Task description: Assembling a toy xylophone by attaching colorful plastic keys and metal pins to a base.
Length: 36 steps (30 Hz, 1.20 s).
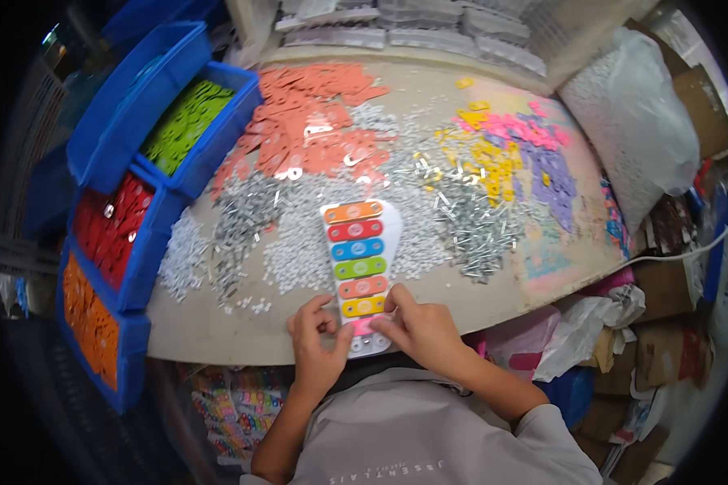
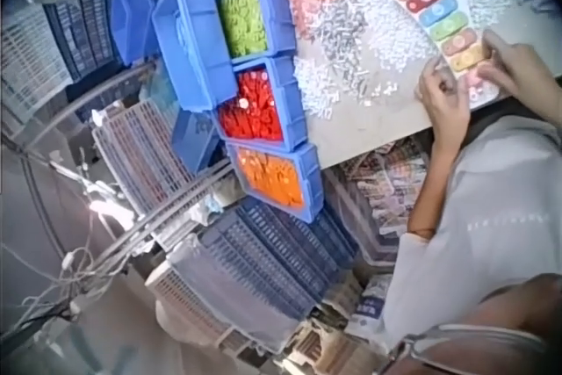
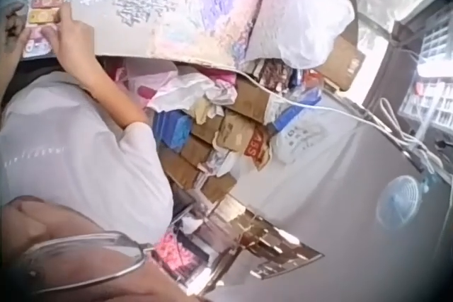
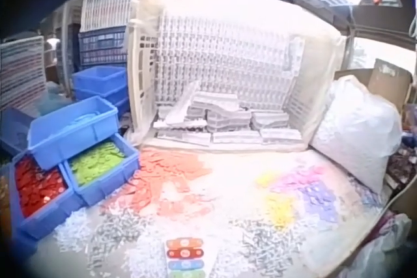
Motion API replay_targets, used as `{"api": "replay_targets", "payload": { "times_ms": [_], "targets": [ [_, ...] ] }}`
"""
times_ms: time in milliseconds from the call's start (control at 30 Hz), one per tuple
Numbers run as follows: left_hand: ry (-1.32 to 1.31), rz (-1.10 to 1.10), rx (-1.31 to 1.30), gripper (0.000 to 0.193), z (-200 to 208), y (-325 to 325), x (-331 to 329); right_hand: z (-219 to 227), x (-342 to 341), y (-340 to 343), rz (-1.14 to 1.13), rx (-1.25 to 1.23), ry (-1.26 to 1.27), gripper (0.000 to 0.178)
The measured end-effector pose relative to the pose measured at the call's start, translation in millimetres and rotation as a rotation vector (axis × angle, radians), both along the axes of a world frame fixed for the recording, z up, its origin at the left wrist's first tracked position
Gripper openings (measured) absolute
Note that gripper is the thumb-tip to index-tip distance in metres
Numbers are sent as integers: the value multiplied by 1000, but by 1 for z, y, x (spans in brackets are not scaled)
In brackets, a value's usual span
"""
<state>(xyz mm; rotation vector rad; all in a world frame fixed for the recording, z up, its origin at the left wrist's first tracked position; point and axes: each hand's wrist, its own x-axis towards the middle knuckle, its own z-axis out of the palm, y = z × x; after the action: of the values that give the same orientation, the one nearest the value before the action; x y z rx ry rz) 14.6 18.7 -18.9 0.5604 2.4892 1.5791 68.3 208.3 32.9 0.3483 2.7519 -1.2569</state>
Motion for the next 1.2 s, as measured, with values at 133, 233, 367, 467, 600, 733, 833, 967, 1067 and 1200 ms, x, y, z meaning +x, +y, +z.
{"api": "replay_targets", "payload": {
  "times_ms": [133,233,367,467,600,733,833,967,1067,1200],
  "targets": [
    [-24,-5,15,53,0,2,-1,-7,4,16,-64,-75,-26,35],
    [-26,7,36,51,-6,-2,-3,-4,-5,47,-126,32,147,25],
    [-127,81,199,41,-19,-11,-5,12,-63,146,-349,552,530,9],
    [-77,115,183,33,-22,-8,-4,-24,-113,249,-338,726,568,14],
    [-49,145,164,26,-24,-5,-3,-55,-140,309,-299,706,285,16],
    [8,128,117,27,-26,-4,-6,-54,-138,334,-320,572,241,17],
    [12,106,136,27,-22,0,-6,-48,-133,326,-316,543,269,18],
    [-122,159,196,27,-21,-8,-3,0,-109,211,-407,-1,449,26],
    [-139,128,221,29,-19,-15,1,14,-52,117,-295,-312,360,23],
    [-184,93,270,46,-14,-13,9,31,5,17,-90,-218,148,10]
  ]
}}
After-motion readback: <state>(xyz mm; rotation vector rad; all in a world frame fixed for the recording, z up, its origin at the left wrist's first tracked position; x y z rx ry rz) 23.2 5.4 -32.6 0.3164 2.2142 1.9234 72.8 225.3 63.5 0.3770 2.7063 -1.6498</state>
